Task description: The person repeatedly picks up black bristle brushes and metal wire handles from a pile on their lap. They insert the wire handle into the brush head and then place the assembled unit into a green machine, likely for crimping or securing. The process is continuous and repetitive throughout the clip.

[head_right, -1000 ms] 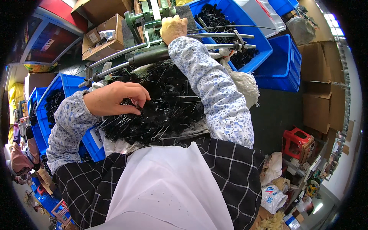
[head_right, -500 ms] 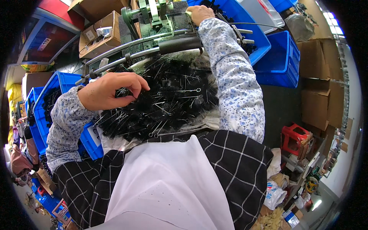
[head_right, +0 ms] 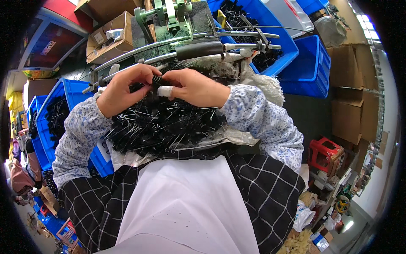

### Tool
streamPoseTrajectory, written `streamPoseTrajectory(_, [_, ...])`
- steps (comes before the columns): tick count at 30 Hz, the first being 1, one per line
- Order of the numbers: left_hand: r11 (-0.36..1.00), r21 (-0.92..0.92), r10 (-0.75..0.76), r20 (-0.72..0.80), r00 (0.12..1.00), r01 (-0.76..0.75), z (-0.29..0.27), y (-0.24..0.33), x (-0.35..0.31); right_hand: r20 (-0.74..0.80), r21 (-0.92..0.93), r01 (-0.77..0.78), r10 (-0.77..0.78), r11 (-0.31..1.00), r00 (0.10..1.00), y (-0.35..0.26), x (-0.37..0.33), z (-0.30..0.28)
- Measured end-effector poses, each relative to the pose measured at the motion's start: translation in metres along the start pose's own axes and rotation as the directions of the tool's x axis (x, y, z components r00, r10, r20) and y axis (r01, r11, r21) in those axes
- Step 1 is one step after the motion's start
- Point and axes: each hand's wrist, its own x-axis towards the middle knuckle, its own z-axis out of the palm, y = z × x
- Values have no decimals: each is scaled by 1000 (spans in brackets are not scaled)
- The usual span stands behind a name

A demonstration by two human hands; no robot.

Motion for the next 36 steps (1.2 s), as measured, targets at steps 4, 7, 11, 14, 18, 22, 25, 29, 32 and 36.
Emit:
streamPoseTrajectory(4, [991, -52, -110, 159, 981, 120, -6, 0, -19, -201, -666, 84, -288, 741, 936, 2, 12, -16])
streamPoseTrajectory(7, [967, 88, -255, 414, 874, 240, -1, -6, -23, -383, -915, -242, -506, 324, 772, 31, 50, -79])
streamPoseTrajectory(11, [937, 272, -297, 289, 910, 220, 16, -2, -10, -520, -845, -492, -535, 210, 666, 70, 89, -123])
streamPoseTrajectory(14, [935, 353, -134, 299, 945, 21, 32, -23, 6, -526, -843, -488, -537, 226, 660, 83, 102, -126])
streamPoseTrajectory(18, [903, 427, -203, 511, 835, -42, 48, -18, 27, -537, -842, -451, -546, 297, 643, 83, 108, -129])
streamPoseTrajectory(22, [890, 453, -219, 519, 826, -49, 52, -10, 31, -522, -853, -405, -550, 329, 652, 85, 108, -130])
streamPoseTrajectory(25, [905, 424, -178, 463, 868, -41, 44, -2, 26, -541, -841, -416, -540, 346, 645, 90, 107, -133])
streamPoseTrajectory(29, [951, 310, -121, 365, 923, 2, 26, 17, 23, -536, -843, -416, -477, 341, 697, 87, 120, -136])
streamPoseTrajectory(32, [961, 272, -46, 309, 950, -42, 17, 18, 19, -494, -870, -403, -500, 285, 712, 89, 118, -139])
streamPoseTrajectory(36, [967, 227, 78, 156, 985, -113, 1, 18, 5, -603, -790, -557, -486, 255, 632, 90, 97, -137])
